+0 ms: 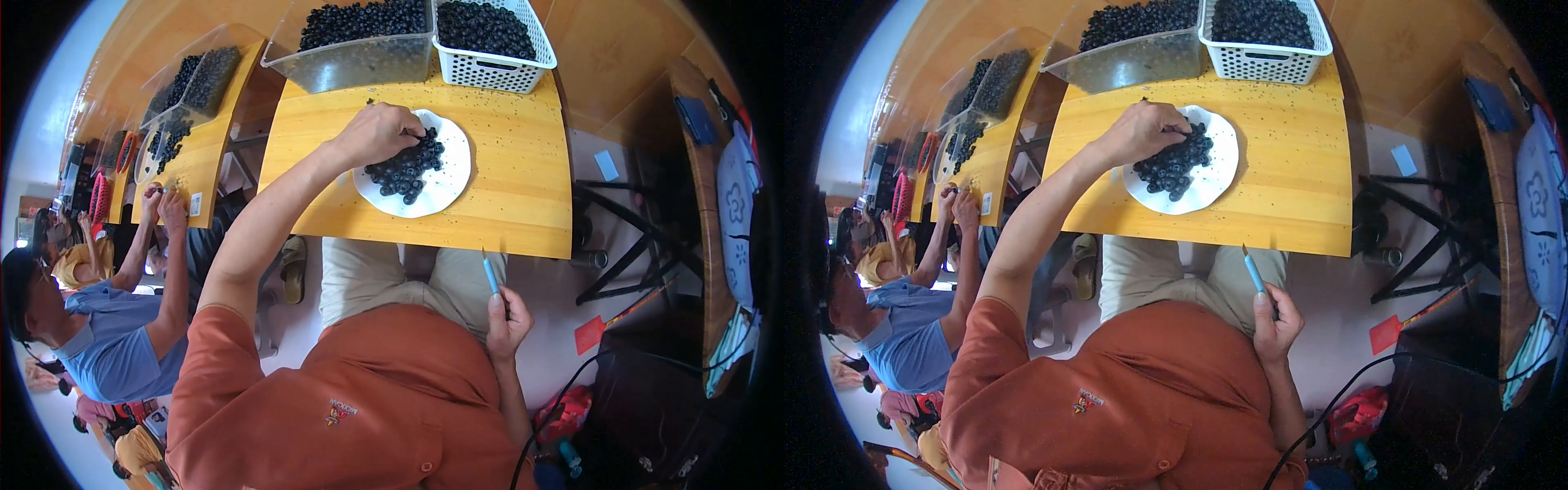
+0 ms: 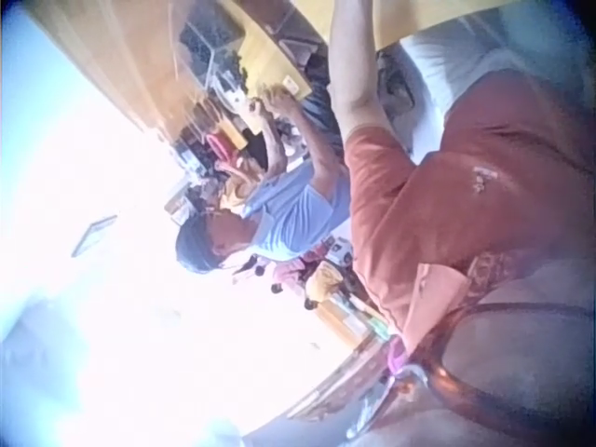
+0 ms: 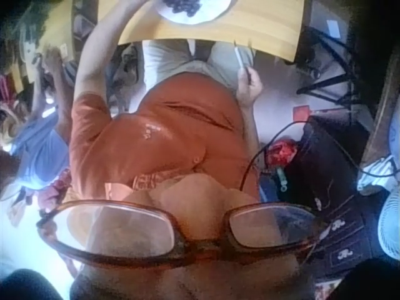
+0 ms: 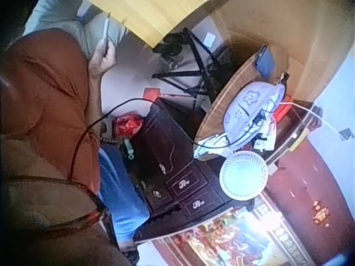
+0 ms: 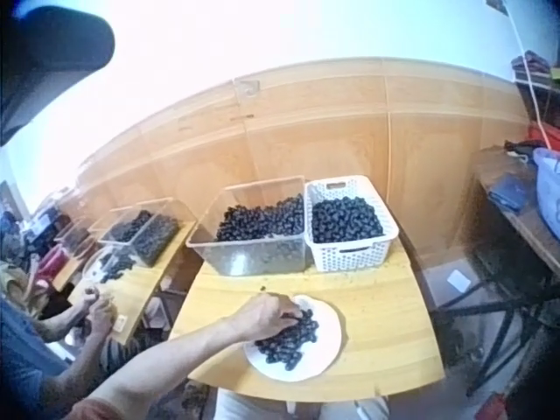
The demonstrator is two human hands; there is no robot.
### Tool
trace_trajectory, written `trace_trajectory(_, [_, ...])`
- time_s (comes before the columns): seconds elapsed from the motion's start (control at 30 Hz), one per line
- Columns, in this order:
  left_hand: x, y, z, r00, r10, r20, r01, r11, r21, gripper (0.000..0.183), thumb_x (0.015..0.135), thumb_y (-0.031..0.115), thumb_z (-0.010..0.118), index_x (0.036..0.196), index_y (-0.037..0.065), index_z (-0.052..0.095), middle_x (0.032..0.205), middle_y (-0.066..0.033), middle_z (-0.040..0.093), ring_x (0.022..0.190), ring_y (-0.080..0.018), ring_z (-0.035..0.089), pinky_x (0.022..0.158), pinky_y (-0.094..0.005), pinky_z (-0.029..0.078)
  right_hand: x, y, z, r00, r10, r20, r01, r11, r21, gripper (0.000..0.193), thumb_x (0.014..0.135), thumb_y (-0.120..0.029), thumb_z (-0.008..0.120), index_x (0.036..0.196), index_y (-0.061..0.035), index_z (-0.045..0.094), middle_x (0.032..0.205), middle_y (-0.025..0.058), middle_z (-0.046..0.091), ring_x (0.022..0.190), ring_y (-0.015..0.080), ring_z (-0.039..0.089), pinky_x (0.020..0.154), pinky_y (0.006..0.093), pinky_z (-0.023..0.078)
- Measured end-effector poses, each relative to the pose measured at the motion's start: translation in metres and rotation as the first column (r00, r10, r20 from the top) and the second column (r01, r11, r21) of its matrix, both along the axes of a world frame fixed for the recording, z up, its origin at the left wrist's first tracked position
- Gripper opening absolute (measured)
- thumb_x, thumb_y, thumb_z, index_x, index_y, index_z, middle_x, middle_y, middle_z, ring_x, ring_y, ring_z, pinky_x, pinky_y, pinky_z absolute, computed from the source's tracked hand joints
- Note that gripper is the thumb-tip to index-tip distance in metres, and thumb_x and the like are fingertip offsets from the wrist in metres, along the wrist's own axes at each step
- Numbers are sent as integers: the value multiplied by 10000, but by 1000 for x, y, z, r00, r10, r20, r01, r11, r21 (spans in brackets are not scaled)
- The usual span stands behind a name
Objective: Sorting and inspecting blueberries from a bin onto a plate while another person does the same at an adjacent table.
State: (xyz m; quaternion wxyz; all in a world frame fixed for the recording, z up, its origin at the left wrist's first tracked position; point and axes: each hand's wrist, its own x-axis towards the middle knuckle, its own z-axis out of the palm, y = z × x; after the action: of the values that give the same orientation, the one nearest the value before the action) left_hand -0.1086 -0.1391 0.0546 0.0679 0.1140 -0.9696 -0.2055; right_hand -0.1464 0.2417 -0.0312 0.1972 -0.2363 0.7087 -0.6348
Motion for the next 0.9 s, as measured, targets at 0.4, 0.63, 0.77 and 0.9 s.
trace_trajectory(0.4, [24, 16, 6, 959, 178, -222, -42, 859, 510, 120, 874, 40, 669, 985, -4, 682, 956, -70, 672, 854, -143, 657, 758, -272, 536, -4, -15, 13, 999, 52, 3, -52, 998, 32, 241, 919, -185, 638, 1018, 34, 668, 748, -26, 575, 677, 53, 473, 607, 209, 394])
trace_trajectory(0.63, [44, 24, 7, 932, 322, -165, 16, 418, 908, 149, 912, 45, 630, 1033, -33, 669, 1087, -92, 651, 951, -150, 658, 861, -262, 560, -11, -32, 15, 991, 80, -105, -78, 997, 21, 233, 951, -149, 585, 1050, 59, 620, 669, -48, 499, 533, 13, 402, 473, 197, 298])
trace_trajectory(0.77, [53, 29, 6, 911, 386, -142, 84, 163, 983, 174, 926, 35, 604, 1083, -26, 646, 1084, -103, 652, 958, -167, 666, 864, -279, 577, -14, -43, 19, 997, 76, -8, -77, 996, -50, 227, 956, -146, 574, 1058, 52, 618, 640, -41, 482, 480, 19, 387, 428, 198, 274])
trace_trajectory(0.9, [60, 33, 3, 886, 435, -158, 192, -34, 981, 199, 934, 33, 589, 1120, -23, 626, 1057, -117, 652, 930, -179, 677, 849, -309, 595, -13, -54, 25, 996, 86, 20, -84, 993, -79, 242, 955, -147, 578, 1071, 63, 611, 636, -40, 475, 474, 18, 377, 422, 191, 268])
